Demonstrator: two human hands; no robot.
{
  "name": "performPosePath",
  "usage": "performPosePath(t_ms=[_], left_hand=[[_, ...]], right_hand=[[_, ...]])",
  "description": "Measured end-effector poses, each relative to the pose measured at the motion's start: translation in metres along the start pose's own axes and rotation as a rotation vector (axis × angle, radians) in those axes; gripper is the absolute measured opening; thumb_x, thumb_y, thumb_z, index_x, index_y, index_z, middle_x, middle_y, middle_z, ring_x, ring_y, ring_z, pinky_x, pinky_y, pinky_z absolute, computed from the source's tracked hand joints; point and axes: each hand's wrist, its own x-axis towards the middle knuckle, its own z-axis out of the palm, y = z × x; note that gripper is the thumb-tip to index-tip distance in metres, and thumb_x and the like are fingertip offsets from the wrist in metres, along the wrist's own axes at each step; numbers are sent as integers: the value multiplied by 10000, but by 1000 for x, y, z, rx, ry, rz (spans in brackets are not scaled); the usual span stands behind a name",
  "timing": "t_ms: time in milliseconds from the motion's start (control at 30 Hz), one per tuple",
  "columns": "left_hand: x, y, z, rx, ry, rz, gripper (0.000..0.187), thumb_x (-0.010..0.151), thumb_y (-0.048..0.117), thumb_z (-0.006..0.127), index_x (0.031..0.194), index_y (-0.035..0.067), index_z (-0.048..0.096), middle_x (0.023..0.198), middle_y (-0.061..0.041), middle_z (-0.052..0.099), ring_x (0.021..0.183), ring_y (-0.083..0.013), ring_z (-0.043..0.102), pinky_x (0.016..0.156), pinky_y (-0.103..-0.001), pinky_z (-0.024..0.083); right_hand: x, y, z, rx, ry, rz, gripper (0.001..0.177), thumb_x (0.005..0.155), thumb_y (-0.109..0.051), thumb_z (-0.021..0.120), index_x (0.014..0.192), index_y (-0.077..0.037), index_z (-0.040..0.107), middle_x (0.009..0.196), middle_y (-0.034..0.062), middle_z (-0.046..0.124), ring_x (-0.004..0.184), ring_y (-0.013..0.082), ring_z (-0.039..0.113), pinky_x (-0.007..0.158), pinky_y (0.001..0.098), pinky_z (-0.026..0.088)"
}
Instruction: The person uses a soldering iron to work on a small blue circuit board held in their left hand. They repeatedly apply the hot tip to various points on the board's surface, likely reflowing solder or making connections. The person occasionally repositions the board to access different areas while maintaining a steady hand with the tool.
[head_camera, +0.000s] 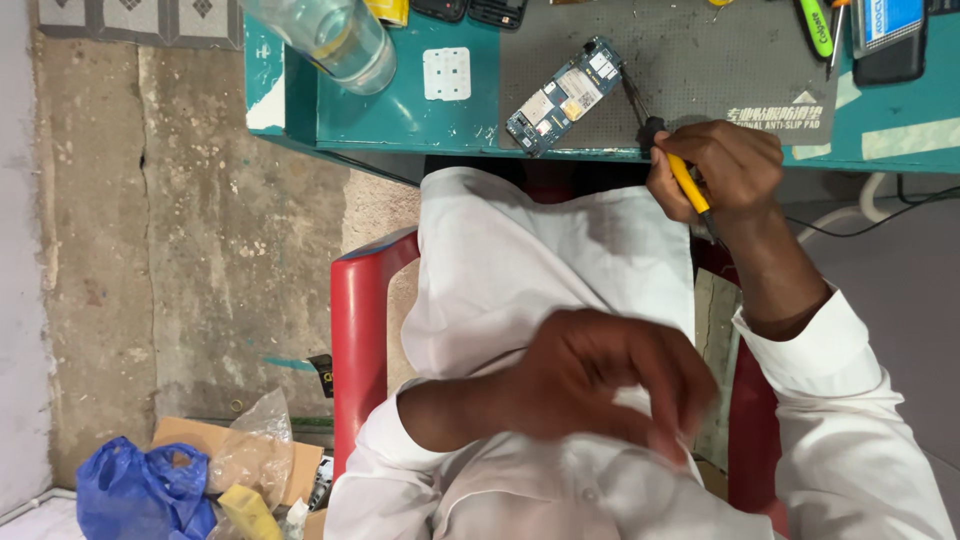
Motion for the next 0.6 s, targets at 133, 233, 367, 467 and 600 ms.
performPosePath(t_ms=[133,233,367,467,600], left_hand=[[7,11,2,150,-199,-163,86,1066,37,760,1103,20,685,1116,-73,680,932,-111,661,817,-248,527],[14,24,-7,266,-255,-131,59,1183,63,718,1185,68,659,1176,-13,672,1039,-104,674,920,-210,543],[27,52,-38,729,-242,0,188,1155,-31,662,1272,117,664,1240,-8,661,1137,-163,677,992,-228,547],[63,74,-89,1360,-29,209,339,1018,-91,661,1270,132,695,1271,6,663,1163,-171,656,969,-296,519],[112,112,-144,1928,63,387,407,888,-79,720,1254,100,722,1292,-17,660,1205,-238,616,984,-415,449]], right_hand=[[7,-2,-2,-4,-16,-4,122,907,65,807,921,35,689,870,152,730,736,246,735,626,326,582],[8,-2,-3,-6,-23,-9,135,896,75,814,918,37,687,844,146,718,718,250,727,609,330,571],[-3,5,1,4,-22,-6,151,882,79,815,913,33,674,844,153,716,716,252,727,608,335,576],[-19,14,5,14,-28,-10,143,889,44,829,933,33,693,849,147,711,728,254,729,633,347,591],[-37,21,7,25,-36,-2,134,840,49,795,888,27,672,795,134,695,653,233,698,569,332,567]])
